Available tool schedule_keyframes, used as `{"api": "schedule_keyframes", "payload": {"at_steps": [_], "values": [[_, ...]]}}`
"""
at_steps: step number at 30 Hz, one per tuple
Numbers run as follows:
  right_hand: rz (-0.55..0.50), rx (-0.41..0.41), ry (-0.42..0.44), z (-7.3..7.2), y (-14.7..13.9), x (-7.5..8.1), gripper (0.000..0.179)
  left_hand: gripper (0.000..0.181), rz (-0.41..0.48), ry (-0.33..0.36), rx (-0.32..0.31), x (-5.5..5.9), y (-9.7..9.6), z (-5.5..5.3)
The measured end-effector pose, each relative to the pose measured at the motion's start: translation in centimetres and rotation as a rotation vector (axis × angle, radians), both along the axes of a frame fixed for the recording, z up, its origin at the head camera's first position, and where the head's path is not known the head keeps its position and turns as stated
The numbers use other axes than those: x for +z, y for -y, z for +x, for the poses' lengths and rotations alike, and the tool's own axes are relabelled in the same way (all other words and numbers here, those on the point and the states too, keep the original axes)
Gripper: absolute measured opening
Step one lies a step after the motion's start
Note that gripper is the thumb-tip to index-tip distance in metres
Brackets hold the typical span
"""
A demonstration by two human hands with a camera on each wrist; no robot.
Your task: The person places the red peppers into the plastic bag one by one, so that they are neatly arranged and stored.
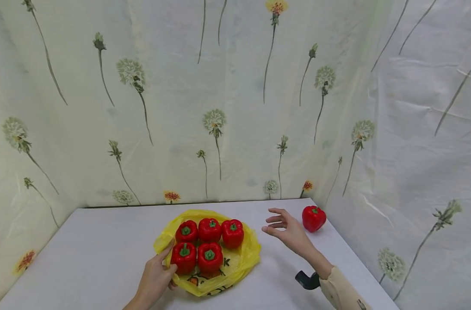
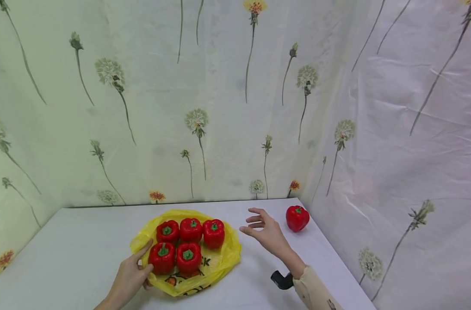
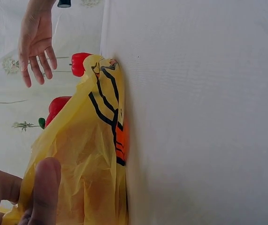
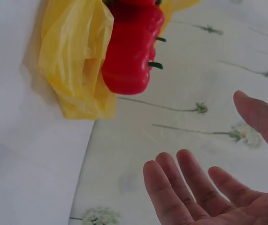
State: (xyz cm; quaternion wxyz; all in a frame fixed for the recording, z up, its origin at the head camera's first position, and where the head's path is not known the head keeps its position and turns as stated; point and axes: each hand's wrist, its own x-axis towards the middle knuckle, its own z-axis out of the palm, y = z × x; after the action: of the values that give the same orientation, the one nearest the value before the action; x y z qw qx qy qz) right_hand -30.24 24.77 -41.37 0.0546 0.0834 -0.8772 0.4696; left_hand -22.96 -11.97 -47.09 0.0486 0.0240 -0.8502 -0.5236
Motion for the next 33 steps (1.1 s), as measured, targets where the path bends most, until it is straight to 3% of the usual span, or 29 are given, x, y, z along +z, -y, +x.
{"api": "schedule_keyframes", "payload": {"at_steps": [10, 22, 33], "values": [[0.032, -0.082, -0.031, -1.3, -2.5, -0.6, 0.081, 0.069, 0.001, 0.014, 0.008, -0.1, 0.1, 0.0], [0.085, -0.218, 0.024, -2.9, -6.0, -0.8, 0.095, 0.068, -0.007, 0.013, 0.012, -0.1, 0.1, -0.1], [0.073, -0.252, 0.052, -3.5, -8.0, -1.2, 0.101, 0.069, -0.007, 0.011, 0.015, -0.2, 0.0, -0.2]]}}
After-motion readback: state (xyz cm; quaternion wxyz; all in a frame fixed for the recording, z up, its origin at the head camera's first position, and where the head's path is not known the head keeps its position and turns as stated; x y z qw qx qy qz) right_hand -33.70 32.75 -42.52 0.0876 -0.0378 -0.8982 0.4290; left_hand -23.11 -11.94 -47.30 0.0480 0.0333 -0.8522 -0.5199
